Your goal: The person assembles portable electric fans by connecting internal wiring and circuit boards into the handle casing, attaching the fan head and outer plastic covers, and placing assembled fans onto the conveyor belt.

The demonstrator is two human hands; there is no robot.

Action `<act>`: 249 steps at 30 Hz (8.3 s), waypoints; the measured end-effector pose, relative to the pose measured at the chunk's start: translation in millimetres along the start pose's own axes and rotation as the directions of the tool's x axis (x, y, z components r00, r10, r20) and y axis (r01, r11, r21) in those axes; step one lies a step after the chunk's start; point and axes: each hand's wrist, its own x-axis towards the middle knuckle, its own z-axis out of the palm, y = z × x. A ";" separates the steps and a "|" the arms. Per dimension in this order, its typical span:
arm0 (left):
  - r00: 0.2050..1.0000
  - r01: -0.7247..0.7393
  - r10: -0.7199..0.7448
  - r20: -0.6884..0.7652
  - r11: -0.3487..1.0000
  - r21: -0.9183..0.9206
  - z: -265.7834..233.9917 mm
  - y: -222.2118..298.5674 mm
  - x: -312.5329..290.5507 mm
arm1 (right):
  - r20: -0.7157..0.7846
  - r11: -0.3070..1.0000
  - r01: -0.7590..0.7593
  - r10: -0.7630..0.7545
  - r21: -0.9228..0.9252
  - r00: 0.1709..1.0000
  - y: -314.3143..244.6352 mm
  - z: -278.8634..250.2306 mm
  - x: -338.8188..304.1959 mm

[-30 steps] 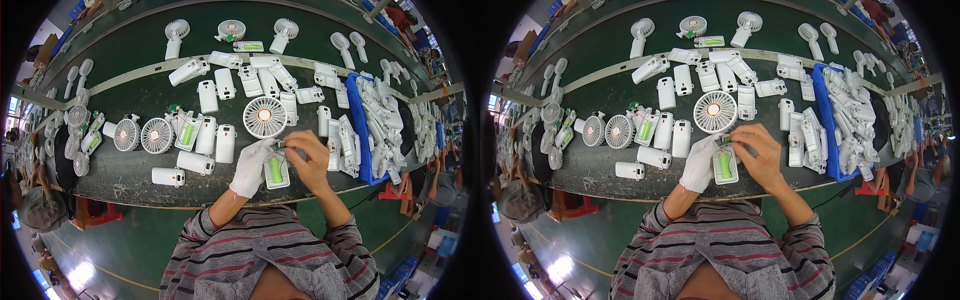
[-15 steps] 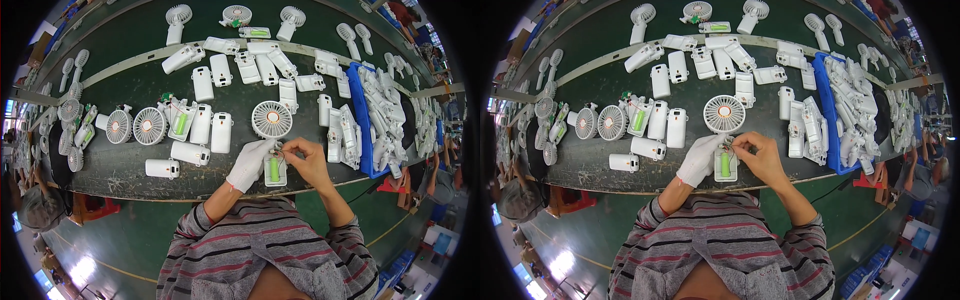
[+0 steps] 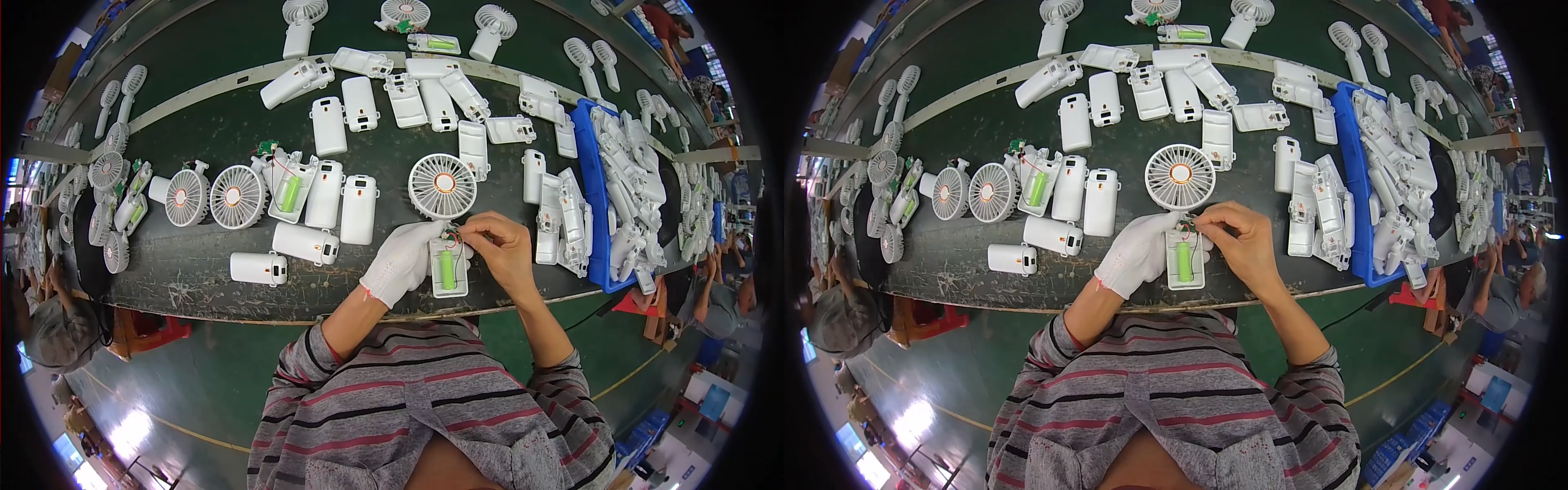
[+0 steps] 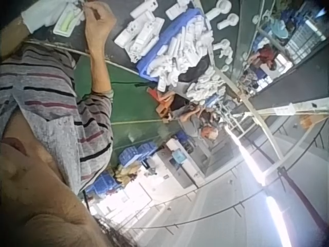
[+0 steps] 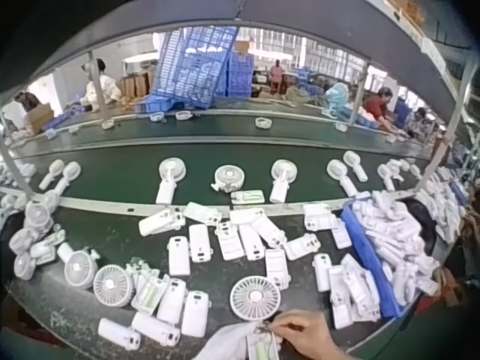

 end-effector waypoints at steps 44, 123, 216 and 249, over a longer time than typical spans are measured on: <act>0.984 -0.139 0.168 -0.063 0.936 0.324 13.2 -4.6 -5.6 | 0.262 0.915 -0.389 0.353 0.103 0.898 7.1 -0.4 16.4; 0.942 -0.324 0.305 -0.138 0.935 -0.147 12.5 20.5 5.9 | 0.104 0.724 0.064 0.010 -0.687 0.995 -26.7 -43.2 12.2; 0.852 -0.514 0.454 0.263 0.821 0.249 53.9 41.1 -41.1 | 0.666 0.577 -0.513 -0.073 0.635 0.742 -46.0 13.2 3.3; 0.912 -0.403 0.393 0.116 0.911 0.091 4.6 61.1 12.9 | -0.836 0.696 -0.528 -0.193 -0.486 0.514 71.9 -324.9 353.6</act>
